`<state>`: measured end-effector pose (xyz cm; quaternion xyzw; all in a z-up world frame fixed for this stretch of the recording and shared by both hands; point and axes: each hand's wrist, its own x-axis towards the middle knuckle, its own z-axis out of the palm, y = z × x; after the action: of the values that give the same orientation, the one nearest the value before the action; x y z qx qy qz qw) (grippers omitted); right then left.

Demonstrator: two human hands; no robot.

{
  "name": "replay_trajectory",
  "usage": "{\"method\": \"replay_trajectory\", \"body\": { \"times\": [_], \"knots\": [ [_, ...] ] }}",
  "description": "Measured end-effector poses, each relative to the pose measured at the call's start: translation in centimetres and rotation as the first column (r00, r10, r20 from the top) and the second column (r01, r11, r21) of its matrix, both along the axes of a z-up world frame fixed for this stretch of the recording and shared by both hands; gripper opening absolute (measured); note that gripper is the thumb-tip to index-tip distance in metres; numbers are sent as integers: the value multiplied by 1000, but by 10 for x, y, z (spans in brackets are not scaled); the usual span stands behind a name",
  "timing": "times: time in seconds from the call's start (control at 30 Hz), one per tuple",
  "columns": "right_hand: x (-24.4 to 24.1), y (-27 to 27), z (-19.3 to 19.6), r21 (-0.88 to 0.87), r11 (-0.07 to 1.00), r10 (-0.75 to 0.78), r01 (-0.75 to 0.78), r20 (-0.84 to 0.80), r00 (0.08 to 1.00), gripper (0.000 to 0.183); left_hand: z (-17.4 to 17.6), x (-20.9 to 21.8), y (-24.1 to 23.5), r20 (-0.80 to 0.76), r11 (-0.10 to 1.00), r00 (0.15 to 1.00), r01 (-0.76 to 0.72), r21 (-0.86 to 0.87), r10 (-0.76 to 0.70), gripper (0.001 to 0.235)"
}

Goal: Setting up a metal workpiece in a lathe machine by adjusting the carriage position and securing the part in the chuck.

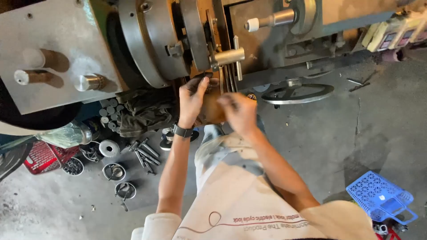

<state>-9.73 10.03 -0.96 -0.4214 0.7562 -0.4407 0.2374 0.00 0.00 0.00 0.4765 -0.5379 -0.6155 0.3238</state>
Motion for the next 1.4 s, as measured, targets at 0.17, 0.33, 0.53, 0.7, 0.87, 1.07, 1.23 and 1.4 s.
{"method": "replay_trajectory", "body": {
  "times": [0.17, 0.33, 0.53, 0.7, 0.87, 1.07, 1.23, 1.4],
  "knots": [
    [-38, -10, -5, -174, 969, -126, 173, 250, 960, 29, -5, 3, 23, 79, 961, 984, -133, -243, 157, 21],
    [-49, -39, -3, -262, 964, 84, 51, 480, 873, 45, -1, 1, 39, 392, 838, 856, -85, -539, 338, 39],
    [-63, -51, -18, -209, 974, 63, 86, 617, 784, 40, 2, -5, 48, 438, 829, 841, -23, -559, 318, 21],
    [-66, -54, -27, -349, 929, 155, 124, 670, 726, 30, -8, -14, 55, 386, 761, 818, -93, -642, 426, 13],
    [-71, -55, -30, -400, 913, 229, 81, 667, 709, 27, -5, -16, 58, 139, 817, 883, -341, -465, 448, 6],
    [-74, -55, -38, -392, 919, 243, 43, 648, 722, 27, 0, -21, 59, 148, 780, 862, -349, -519, 484, 5],
    [-72, -56, -32, -375, 925, 227, 63, 677, 700, 30, -57, -8, 81, 256, 774, 853, -237, -587, 455, 8],
    [-71, -55, -29, -413, 908, 247, 69, 661, 709, 32, -17, 6, 113, 214, 796, 863, -289, -532, 457, 7]
  ]
}}
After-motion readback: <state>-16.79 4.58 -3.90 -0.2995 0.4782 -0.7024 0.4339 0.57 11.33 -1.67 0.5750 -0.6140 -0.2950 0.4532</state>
